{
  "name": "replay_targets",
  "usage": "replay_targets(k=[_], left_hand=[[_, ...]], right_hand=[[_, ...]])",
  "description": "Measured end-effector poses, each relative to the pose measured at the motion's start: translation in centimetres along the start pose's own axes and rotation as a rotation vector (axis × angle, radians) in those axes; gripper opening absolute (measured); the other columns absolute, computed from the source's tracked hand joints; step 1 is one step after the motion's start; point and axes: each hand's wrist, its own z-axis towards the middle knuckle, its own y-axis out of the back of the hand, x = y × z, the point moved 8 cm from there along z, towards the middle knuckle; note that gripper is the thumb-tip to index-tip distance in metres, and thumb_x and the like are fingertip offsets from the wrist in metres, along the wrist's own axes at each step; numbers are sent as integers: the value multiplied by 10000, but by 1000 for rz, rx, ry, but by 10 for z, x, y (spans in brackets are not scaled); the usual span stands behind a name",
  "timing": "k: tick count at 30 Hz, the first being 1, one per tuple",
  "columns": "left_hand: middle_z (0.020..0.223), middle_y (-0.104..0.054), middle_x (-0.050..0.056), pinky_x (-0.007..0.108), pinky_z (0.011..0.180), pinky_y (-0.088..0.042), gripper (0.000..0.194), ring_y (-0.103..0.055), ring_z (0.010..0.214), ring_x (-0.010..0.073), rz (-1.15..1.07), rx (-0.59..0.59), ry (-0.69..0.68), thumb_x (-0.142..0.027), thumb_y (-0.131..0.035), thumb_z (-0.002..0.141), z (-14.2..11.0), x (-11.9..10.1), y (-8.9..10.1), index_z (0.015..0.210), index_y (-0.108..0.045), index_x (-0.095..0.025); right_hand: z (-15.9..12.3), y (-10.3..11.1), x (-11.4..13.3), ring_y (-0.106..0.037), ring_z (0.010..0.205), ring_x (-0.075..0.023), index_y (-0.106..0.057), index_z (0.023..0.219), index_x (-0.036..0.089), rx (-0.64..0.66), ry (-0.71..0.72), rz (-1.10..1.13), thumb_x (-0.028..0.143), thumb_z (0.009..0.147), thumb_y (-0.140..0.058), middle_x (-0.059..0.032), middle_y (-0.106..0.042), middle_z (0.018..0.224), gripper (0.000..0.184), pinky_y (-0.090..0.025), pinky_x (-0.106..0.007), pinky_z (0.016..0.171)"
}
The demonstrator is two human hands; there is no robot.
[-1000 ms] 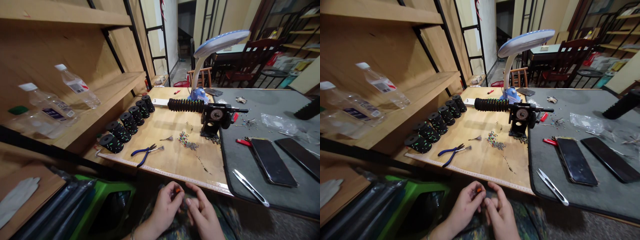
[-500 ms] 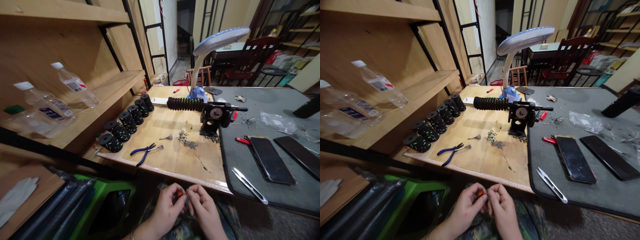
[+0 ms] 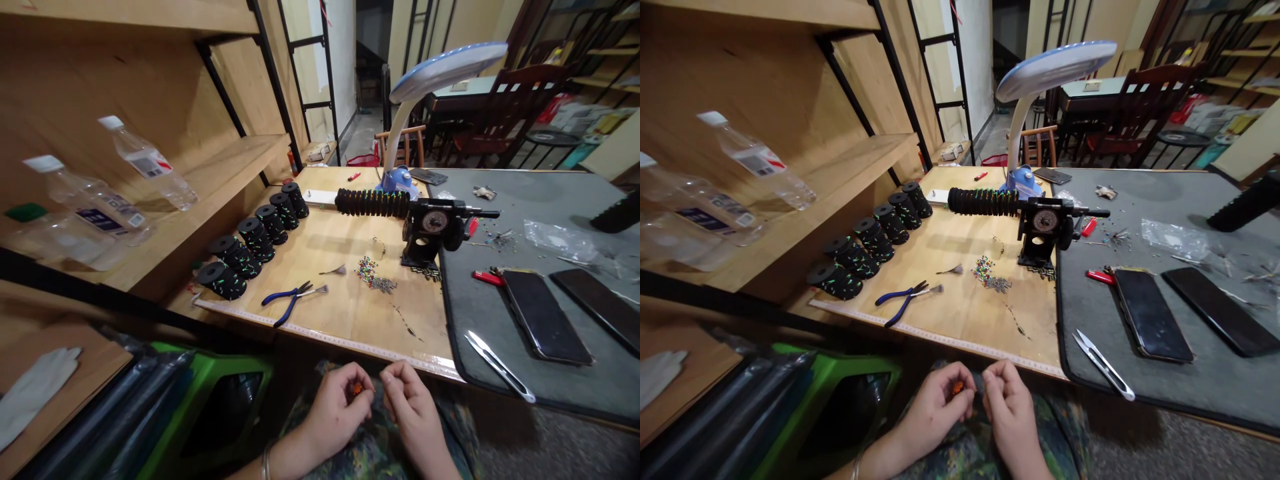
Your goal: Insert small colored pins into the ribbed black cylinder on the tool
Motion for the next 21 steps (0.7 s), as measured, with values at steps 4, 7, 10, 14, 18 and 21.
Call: replay_targets(k=[4,7,10,14,18,21], left_hand=[[619,-550,-7,218,561,-376,68,-487,583,121,130,-50,-100,-100,-562,717,-1,-8,4,685,-580,-157],[567,-477,-32,216,532,-332,80,-420,546,107,167,-53,-106,-123,-573,733,0,-10,3,661,-589,-152],[524,-427,-46,218,487,-269,110,-348,501,93,200,-74,-75,-165,-597,751,2,-9,4,646,-621,-143],[598,-547,-3,219,513,-306,114,-427,542,108,226,-92,-121,-199,-626,764,3,-13,9,701,-693,-133],[653,-569,-4,216,563,-359,88,-477,593,120,210,-113,-179,-199,-616,788,3,-22,22,804,-684,-144],[718,-595,5,216,593,-392,101,-507,634,127,153,-91,-176,-240,-592,834,4,-24,26,829,-639,-151]], right_hand=[[-1,1,-2,-299,418,-75,-501,713,210,-7,31,-43,631,823,-586,102,-376,473,443,-231,-203,419],[-2,-1,-3,-295,436,-80,-499,724,210,17,52,-66,603,854,-562,98,-374,490,419,-226,-211,431],[-4,-3,-2,-304,463,-87,-505,732,207,59,63,-98,567,879,-548,92,-375,517,391,-233,-221,450],[-3,-3,4,-338,504,-103,-530,785,199,116,93,-189,521,914,-500,76,-397,573,348,-272,-224,480],[-3,-6,12,-412,588,-130,-565,817,187,196,148,-333,440,914,-498,45,-452,649,279,-333,-238,551],[-5,-8,16,-396,575,-126,-498,717,203,213,181,-407,382,914,-471,48,-431,630,267,-313,-239,541]])
